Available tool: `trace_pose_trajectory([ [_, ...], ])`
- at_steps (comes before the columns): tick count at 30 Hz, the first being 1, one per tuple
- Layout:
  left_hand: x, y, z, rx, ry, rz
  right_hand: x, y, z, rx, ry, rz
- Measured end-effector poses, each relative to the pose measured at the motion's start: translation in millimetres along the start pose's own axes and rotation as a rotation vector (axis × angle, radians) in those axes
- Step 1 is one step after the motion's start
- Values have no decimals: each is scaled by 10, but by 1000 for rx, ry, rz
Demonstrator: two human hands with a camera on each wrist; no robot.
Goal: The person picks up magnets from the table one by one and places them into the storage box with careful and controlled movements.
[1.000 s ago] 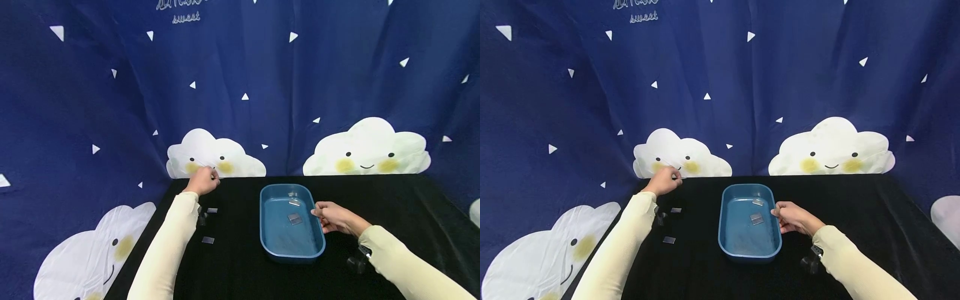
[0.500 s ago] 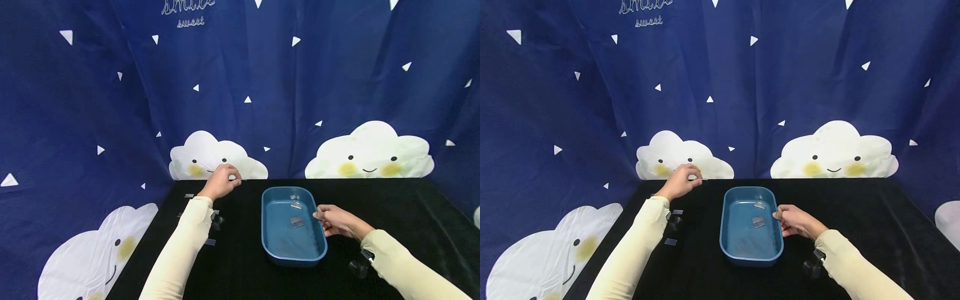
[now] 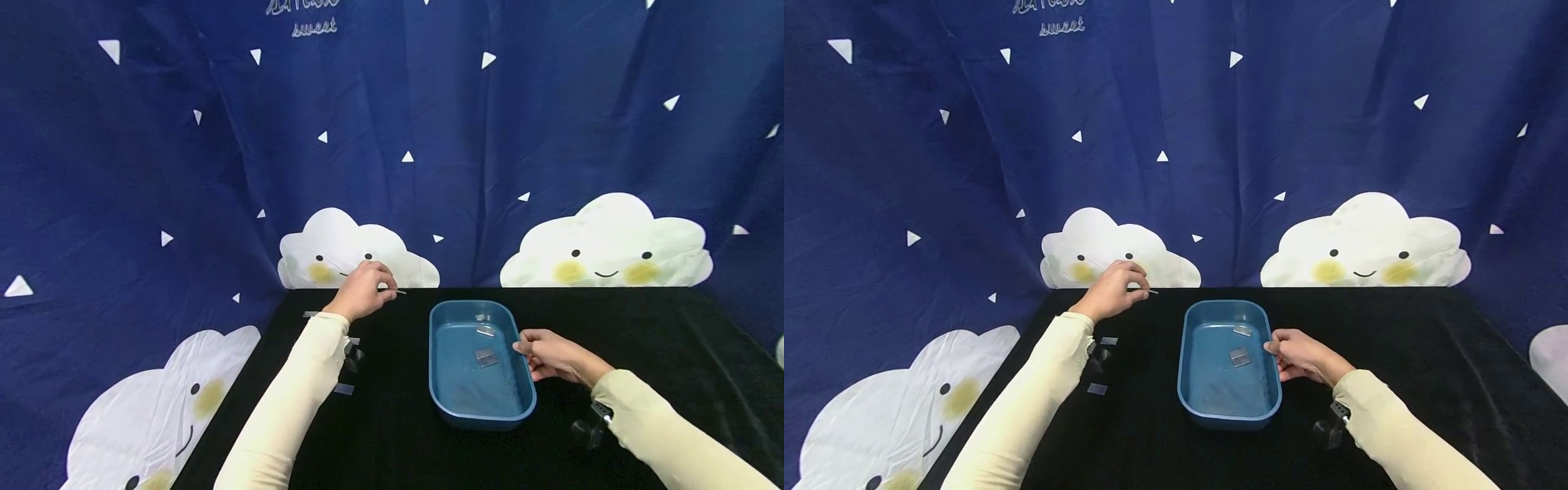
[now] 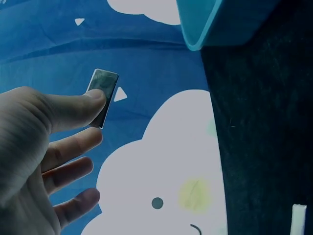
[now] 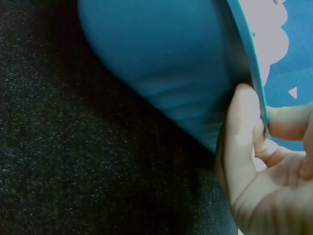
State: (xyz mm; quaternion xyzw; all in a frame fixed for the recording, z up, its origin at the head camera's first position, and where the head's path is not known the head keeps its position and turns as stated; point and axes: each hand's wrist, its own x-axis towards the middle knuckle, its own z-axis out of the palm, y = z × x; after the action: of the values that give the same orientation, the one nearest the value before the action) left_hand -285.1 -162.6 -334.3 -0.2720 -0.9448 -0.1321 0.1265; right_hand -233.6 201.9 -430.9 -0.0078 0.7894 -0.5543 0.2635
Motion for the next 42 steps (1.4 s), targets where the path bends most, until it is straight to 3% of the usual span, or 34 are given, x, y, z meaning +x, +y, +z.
trace_pose_trajectory([
  [5, 106, 99, -78, 75, -2, 80, -88, -46, -75, -18, 14, 17],
  [9, 166, 134, -226, 135, -6, 159, -66, -166, -80, -47, 25, 5],
  [13, 169, 127, -397, 109, 26, 140, 11, -274, -40, -60, 28, -17],
  [17, 144, 142, -442, 101, 25, 118, 40, -296, 10, -74, 43, 0],
  [24, 128, 250, -264, 157, 9, 144, 20, -308, 60, -117, 60, 17],
  [32, 222, 402, -21, -76, 72, 91, 13, -304, 22, -118, 65, 26],
  [37, 202, 487, 176, -124, 36, 47, -21, -186, 48, -87, 53, 42],
  [42, 200, 531, 317, -83, 15, 92, -60, -95, 42, -72, 69, 62],
])
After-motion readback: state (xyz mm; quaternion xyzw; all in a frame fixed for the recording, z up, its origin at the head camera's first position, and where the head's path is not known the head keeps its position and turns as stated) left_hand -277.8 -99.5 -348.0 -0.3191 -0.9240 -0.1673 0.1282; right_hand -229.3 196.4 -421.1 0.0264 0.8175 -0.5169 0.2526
